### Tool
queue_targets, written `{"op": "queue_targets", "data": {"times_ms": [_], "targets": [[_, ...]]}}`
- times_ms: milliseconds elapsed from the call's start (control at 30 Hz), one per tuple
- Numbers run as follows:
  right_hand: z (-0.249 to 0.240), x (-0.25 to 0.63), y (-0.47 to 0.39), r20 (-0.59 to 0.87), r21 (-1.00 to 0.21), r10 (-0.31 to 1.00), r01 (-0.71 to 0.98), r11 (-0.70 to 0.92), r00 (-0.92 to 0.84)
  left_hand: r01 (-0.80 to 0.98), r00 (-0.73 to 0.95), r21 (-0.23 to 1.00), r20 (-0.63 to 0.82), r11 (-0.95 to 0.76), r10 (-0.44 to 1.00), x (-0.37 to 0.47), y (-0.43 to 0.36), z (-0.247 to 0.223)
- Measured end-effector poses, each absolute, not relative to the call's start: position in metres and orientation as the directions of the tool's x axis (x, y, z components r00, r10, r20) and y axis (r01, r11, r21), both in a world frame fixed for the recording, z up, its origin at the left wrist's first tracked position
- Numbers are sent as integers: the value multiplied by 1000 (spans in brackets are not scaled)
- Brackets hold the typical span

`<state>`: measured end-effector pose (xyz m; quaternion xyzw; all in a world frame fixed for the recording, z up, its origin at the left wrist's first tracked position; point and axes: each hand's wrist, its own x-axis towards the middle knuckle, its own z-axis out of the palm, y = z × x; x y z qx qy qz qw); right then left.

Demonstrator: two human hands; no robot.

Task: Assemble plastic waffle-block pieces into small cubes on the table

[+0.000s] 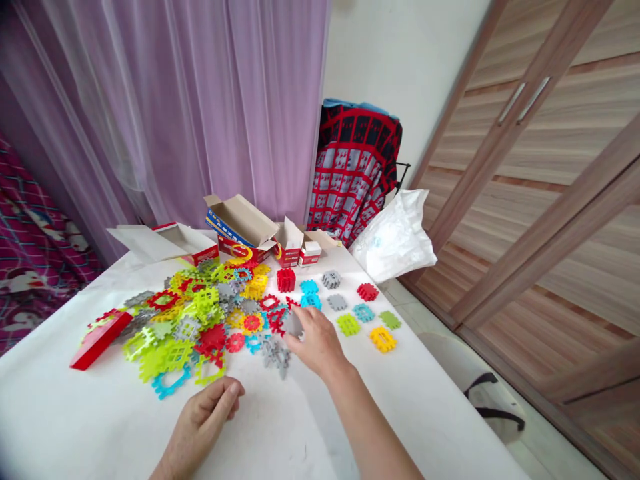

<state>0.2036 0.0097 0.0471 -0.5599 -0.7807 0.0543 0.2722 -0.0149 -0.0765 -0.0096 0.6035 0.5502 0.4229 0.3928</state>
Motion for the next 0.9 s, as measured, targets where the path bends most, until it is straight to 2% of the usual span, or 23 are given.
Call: {"op": "queue_targets", "data": {"times_ms": [67, 133, 267, 567, 767, 900], "targets": [[30, 237, -5, 317, -342, 940, 909, 237, -125, 353, 53, 932, 73, -87, 996, -16, -76, -10], [13, 259, -17, 307, -325, 948, 927, 186, -83, 363, 61, 928, 63, -81, 996, -16, -75, -10], [-5, 276, -31, 324, -383, 946, 911, 153, -23, 378, 51, 922, 72, -86, 996, -17, -76, -7], [-3, 277, -36, 311, -443, 950, 888, 123, 23, 402, 38, 911, 81, -90, 996, -17, -77, -1], [-1, 282, -29, 453, -431, 887, 893, 129, 91, 395, 25, 916, 67, -72, 997, -18, -77, -5], [14, 295, -1, 507, -399, 842, 916, 37, 187, 385, 2, 921, 69, -64, 998, -17, -76, -2]]}}
